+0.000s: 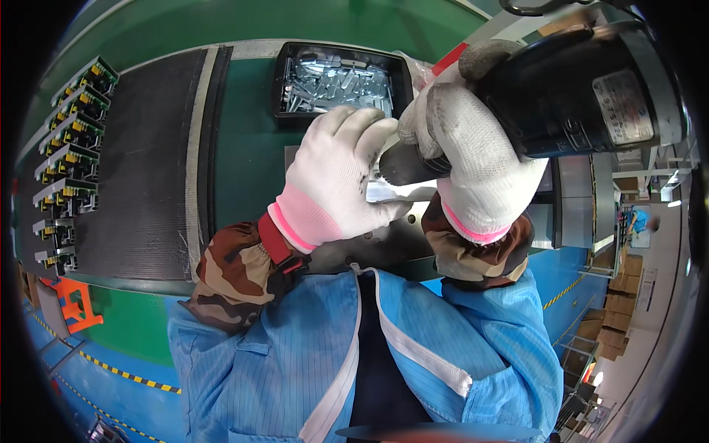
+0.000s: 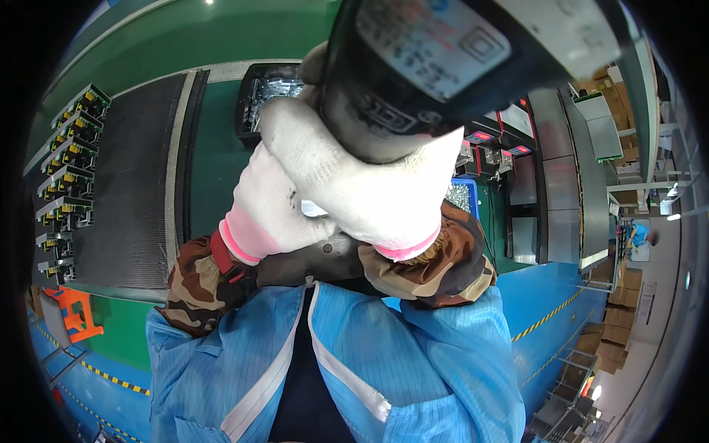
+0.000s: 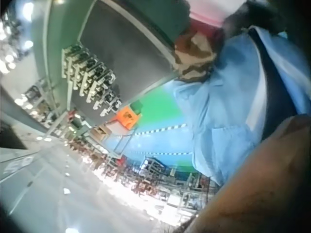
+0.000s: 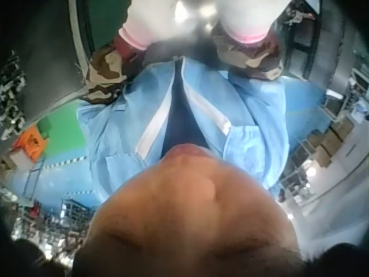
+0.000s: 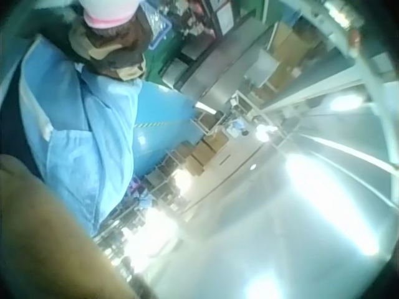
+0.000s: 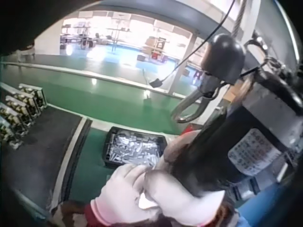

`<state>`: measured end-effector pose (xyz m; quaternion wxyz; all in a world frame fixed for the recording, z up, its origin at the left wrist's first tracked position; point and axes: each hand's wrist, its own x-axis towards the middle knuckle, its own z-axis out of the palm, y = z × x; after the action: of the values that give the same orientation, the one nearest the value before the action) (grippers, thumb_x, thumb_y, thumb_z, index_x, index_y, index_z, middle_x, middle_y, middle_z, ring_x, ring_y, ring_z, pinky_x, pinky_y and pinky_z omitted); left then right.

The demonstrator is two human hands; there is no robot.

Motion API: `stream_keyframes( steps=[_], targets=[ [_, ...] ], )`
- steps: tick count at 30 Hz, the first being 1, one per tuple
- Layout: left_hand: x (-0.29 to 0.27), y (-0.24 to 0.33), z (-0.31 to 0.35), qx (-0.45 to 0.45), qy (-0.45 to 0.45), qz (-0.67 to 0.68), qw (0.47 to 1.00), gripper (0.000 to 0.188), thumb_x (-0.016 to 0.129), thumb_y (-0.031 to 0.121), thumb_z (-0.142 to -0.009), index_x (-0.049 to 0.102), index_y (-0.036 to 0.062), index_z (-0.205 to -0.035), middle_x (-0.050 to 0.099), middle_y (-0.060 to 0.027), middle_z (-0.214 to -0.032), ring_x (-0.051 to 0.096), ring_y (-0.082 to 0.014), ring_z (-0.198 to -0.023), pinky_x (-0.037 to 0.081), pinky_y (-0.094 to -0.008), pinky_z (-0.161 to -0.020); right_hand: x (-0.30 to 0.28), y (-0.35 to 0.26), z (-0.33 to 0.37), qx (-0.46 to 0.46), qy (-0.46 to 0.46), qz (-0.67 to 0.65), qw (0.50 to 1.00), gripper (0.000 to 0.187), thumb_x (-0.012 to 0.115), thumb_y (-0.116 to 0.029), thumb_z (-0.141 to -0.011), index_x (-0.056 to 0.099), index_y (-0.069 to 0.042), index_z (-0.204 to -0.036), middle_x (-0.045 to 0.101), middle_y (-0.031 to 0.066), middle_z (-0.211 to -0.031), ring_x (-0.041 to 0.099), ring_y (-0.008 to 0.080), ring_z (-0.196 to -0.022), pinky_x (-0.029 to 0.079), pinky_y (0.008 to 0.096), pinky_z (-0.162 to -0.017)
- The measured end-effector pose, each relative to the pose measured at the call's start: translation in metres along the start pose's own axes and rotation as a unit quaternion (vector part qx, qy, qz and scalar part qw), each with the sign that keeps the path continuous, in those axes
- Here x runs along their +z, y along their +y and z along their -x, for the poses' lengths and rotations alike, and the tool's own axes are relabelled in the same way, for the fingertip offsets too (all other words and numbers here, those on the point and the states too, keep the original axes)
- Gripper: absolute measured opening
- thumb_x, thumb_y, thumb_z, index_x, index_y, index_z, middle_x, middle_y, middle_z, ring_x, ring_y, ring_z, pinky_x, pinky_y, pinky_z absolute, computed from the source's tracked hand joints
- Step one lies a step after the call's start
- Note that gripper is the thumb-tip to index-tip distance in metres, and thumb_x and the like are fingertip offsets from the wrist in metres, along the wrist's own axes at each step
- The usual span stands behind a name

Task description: Assembling electronic components into metal housings using an electric screwdriver.

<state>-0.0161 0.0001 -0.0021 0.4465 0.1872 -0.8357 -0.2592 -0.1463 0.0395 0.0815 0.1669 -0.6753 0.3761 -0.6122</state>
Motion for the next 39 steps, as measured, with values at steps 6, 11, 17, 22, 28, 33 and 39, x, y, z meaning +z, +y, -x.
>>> stream_keyframes(
  steps=[6,11,17,22,28,33,39],
  targets=[
    [0.001,0.000,0.001,-0.021,-0.030,-0.014,0.999,0.073,0.080,0.034,-0.047,0.053,0.0044,-0.109,0.053,-0.0136,-0.112,0.050,-0.0341,-0.103,0.041,-0.0432,-0.090,0.002,-0.001,0.002,0.052,0.017,-0.079,0.995,0.025,0.059,0.002,-0.081,0.053,0.008,-0.105,0.058,0.0179,-0.074,0.057,0.0244,-0.056,0.046,0.0344,-0.053],
    [-0.001,-0.001,0.000,-0.013,-0.027,-0.005,1.000,0.073,0.079,0.035,-0.049,0.053,0.0028,-0.109,0.054,-0.0144,-0.109,0.052,-0.0344,-0.100,0.042,-0.0432,-0.089,0.008,-0.004,-0.001,0.043,0.049,-0.062,0.996,0.027,0.060,0.006,-0.078,0.052,0.008,-0.104,0.057,0.0153,-0.072,0.056,0.0232,-0.055,0.045,0.0319,-0.048],
    [-0.001,0.000,-0.002,-0.036,-0.046,0.016,0.998,0.072,0.078,0.036,-0.049,0.053,0.0018,-0.107,0.055,-0.0152,-0.108,0.052,-0.0353,-0.099,0.043,-0.0436,-0.088,0.003,-0.001,0.000,0.054,0.028,-0.103,0.993,0.029,0.055,0.009,-0.076,0.052,0.006,-0.105,0.057,0.0143,-0.071,0.056,0.0210,-0.055,0.046,0.0325,-0.048],
    [-0.001,0.001,-0.003,-0.046,-0.064,0.016,0.997,0.073,0.078,0.036,-0.049,0.054,0.0016,-0.109,0.054,-0.0158,-0.110,0.051,-0.0363,-0.100,0.042,-0.0440,-0.089,0.005,-0.007,-0.002,0.087,0.049,-0.055,0.994,0.027,0.054,0.010,-0.077,0.051,0.004,-0.104,0.055,0.0115,-0.068,0.055,0.0202,-0.053,0.045,0.0322,-0.049],
    [-0.001,0.002,-0.002,-0.001,-0.053,-0.064,0.996,0.075,0.078,0.036,-0.051,0.054,0.0028,-0.114,0.052,-0.0160,-0.114,0.050,-0.0359,-0.103,0.043,-0.0422,-0.089,-0.025,-0.010,-0.005,0.042,0.036,-0.194,0.980,0.019,0.052,-0.002,-0.085,0.050,0.001,-0.103,0.049,0.0062,-0.068,0.047,0.0159,-0.056,0.043,0.0322,-0.057],
    [0.000,0.007,-0.010,0.012,-0.086,-0.073,0.994,0.076,0.078,0.035,-0.052,0.053,0.0040,-0.116,0.052,-0.0157,-0.115,0.050,-0.0339,-0.105,0.043,-0.0413,-0.090,-0.092,-0.014,0.001,0.060,0.222,-0.190,0.954,0.017,0.054,-0.015,-0.088,0.053,-0.002,-0.099,0.042,-0.0006,-0.069,0.039,0.0115,-0.062,0.036,0.0310,-0.065],
    [-0.006,0.008,-0.002,-0.005,-0.061,-0.149,0.987,0.078,0.080,0.039,-0.052,0.053,0.0055,-0.116,0.051,-0.0162,-0.117,0.049,-0.0359,-0.108,0.041,-0.0436,-0.094,-0.088,0.033,0.007,0.104,0.342,-0.209,0.910,0.014,0.064,-0.014,-0.082,0.059,-0.001,-0.083,0.052,0.0044,-0.069,0.050,0.0154,-0.062,0.044,0.0326,-0.062]
  ],
)
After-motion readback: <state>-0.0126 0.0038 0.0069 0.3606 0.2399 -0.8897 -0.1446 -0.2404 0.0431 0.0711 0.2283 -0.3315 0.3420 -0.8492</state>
